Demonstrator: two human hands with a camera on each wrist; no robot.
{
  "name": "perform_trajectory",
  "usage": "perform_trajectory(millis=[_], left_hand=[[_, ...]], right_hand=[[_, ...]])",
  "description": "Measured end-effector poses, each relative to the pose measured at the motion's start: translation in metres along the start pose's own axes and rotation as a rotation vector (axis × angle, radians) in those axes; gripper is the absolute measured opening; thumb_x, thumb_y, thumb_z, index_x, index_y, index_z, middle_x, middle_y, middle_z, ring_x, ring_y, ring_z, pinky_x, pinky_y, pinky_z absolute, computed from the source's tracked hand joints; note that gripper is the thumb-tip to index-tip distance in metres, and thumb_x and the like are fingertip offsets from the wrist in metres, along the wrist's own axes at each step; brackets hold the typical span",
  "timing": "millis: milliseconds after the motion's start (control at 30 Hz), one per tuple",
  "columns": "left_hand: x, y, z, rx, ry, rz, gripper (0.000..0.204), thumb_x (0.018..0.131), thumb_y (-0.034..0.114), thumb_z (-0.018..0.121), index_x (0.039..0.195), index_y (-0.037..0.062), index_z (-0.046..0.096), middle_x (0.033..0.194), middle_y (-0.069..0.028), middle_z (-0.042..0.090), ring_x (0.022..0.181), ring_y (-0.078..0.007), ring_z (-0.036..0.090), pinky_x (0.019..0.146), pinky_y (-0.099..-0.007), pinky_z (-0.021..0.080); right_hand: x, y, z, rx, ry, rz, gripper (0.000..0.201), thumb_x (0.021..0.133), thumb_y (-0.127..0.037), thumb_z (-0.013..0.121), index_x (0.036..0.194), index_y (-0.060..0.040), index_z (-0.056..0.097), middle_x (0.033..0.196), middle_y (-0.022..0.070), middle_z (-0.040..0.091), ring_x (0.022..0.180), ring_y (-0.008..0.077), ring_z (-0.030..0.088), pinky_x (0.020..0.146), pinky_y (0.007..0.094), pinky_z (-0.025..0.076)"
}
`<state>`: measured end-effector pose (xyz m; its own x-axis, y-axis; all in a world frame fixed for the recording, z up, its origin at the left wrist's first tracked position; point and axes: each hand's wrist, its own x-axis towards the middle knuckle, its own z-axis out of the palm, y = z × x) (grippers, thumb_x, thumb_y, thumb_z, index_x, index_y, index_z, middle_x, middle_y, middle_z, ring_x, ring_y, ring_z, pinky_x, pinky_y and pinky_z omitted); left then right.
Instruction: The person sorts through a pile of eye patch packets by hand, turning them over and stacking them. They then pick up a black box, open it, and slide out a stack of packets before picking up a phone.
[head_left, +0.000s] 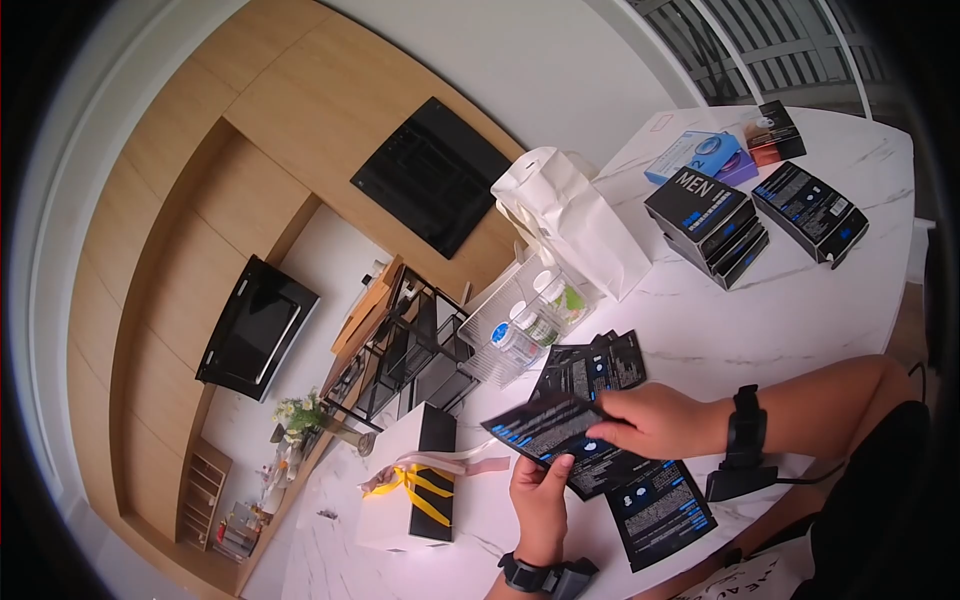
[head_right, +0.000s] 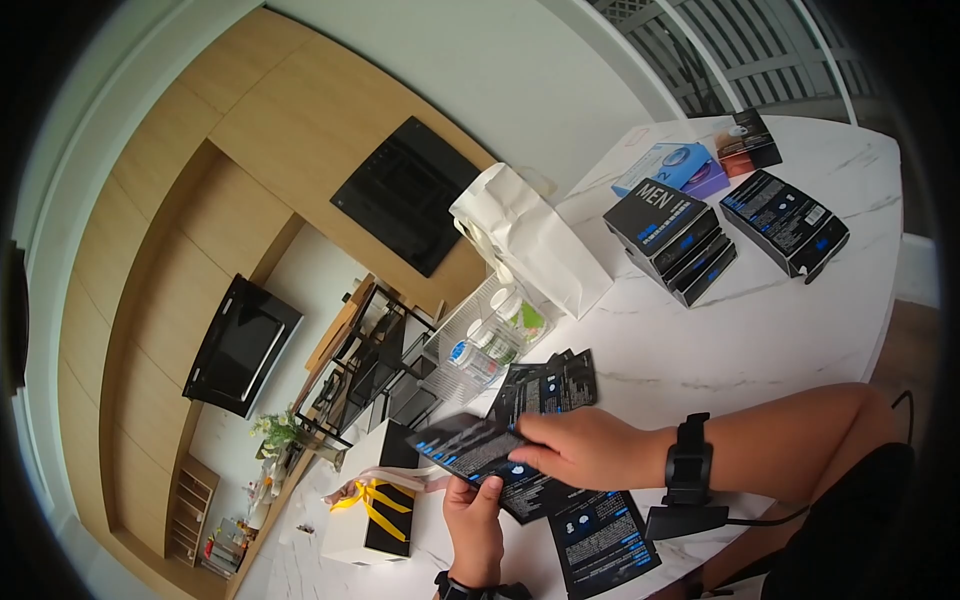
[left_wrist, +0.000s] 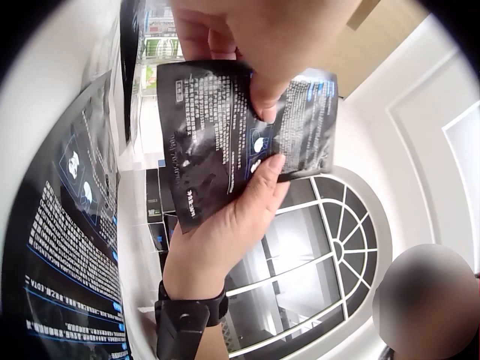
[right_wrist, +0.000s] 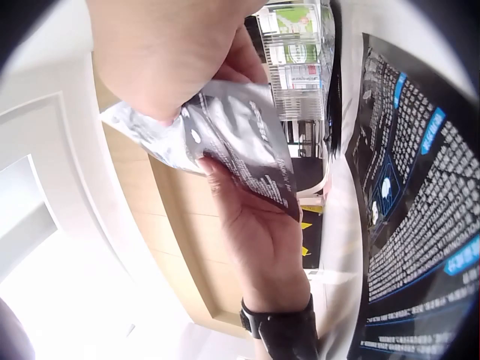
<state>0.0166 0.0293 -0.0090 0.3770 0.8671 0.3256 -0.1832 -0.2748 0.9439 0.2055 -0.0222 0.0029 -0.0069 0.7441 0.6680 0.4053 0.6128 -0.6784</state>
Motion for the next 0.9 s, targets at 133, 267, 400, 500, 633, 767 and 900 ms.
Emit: perform_trajectory(millis=[133, 267, 400, 500, 633, 767, 900], left_hand=[[0.0, 0.0, 0.0, 0.013, 0.015, -0.003, 0.03, 0.079, 0.006, 0.063, 0.106, -0.0009, 0.052, 0.103, -0.0083, 0.059, 0.091, -0.0158, 0.057, 0.085, -0.0279, 0.044], [-0.005, 0.001, 0.002, -0.064, -0.052, 0.089, 0.035, 0.078, 0.009, 0.065, 0.109, -0.0008, 0.051, 0.105, -0.0084, 0.058, 0.094, -0.0162, 0.055, 0.088, -0.0283, 0.041], [-0.003, 0.002, 0.004, -0.079, -0.023, 0.071, 0.04, 0.077, 0.01, 0.065, 0.112, -0.0008, 0.048, 0.108, -0.0086, 0.056, 0.097, -0.0162, 0.054, 0.088, -0.028, 0.041], [-0.001, -0.003, 0.003, -0.133, -0.118, 0.021, 0.04, 0.079, 0.01, 0.063, 0.114, -0.0001, 0.047, 0.108, -0.0076, 0.056, 0.097, -0.0156, 0.054, 0.088, -0.0279, 0.041], [-0.002, 0.005, 0.009, 0.039, -0.08, -0.119, 0.028, 0.082, 0.006, 0.06, 0.108, 0.0013, 0.051, 0.1, -0.005, 0.059, 0.087, -0.0118, 0.056, 0.077, -0.024, 0.045], [0.002, -0.001, 0.003, 0.008, -0.001, -0.099, 0.021, 0.082, 0.006, 0.06, 0.102, 0.0016, 0.054, 0.093, -0.0028, 0.061, 0.079, -0.0088, 0.056, 0.068, -0.0217, 0.046], [-0.002, -0.002, 0.005, -0.045, -0.043, -0.032, 0.029, 0.08, 0.004, 0.061, 0.107, 0.0004, 0.051, 0.097, -0.0075, 0.061, 0.081, -0.0138, 0.059, 0.069, -0.0253, 0.049]], right_hand=[[-0.002, 0.001, 0.001, -0.042, -0.053, -0.093, 0.022, 0.086, -0.023, 0.054, 0.083, -0.004, 0.044, 0.059, 0.0134, 0.052, 0.053, 0.0336, 0.051, 0.047, 0.0382, 0.038], [0.0, 0.002, 0.002, 0.007, 0.013, 0.013, 0.023, 0.086, -0.024, 0.054, 0.082, -0.0033, 0.043, 0.059, 0.014, 0.051, 0.054, 0.0335, 0.052, 0.047, 0.0375, 0.038], [0.001, 0.005, 0.005, 0.041, 0.033, 0.002, 0.025, 0.086, -0.024, 0.054, 0.082, -0.0027, 0.042, 0.06, 0.0154, 0.051, 0.054, 0.0337, 0.052, 0.048, 0.0369, 0.038], [0.002, 0.009, 0.007, 0.032, 0.111, -0.013, 0.025, 0.086, -0.024, 0.054, 0.082, -0.0025, 0.042, 0.06, 0.0155, 0.051, 0.053, 0.0323, 0.051, 0.048, 0.0355, 0.038], [0.004, 0.011, 0.005, 0.153, 0.115, 0.13, 0.025, 0.086, -0.025, 0.054, 0.083, -0.0028, 0.043, 0.061, 0.0136, 0.052, 0.05, 0.0251, 0.05, 0.048, 0.033, 0.038], [-0.001, 0.009, 0.005, 0.166, -0.01, 0.042, 0.026, 0.086, -0.028, 0.054, 0.088, -0.0033, 0.046, 0.06, 0.0131, 0.053, 0.051, 0.0265, 0.054, 0.048, 0.0336, 0.04], [0.0, 0.008, 0.008, 0.126, 0.044, 0.079, 0.024, 0.089, -0.027, 0.048, 0.088, -0.0033, 0.047, 0.059, 0.0139, 0.054, 0.052, 0.0315, 0.054, 0.05, 0.0366, 0.041]])
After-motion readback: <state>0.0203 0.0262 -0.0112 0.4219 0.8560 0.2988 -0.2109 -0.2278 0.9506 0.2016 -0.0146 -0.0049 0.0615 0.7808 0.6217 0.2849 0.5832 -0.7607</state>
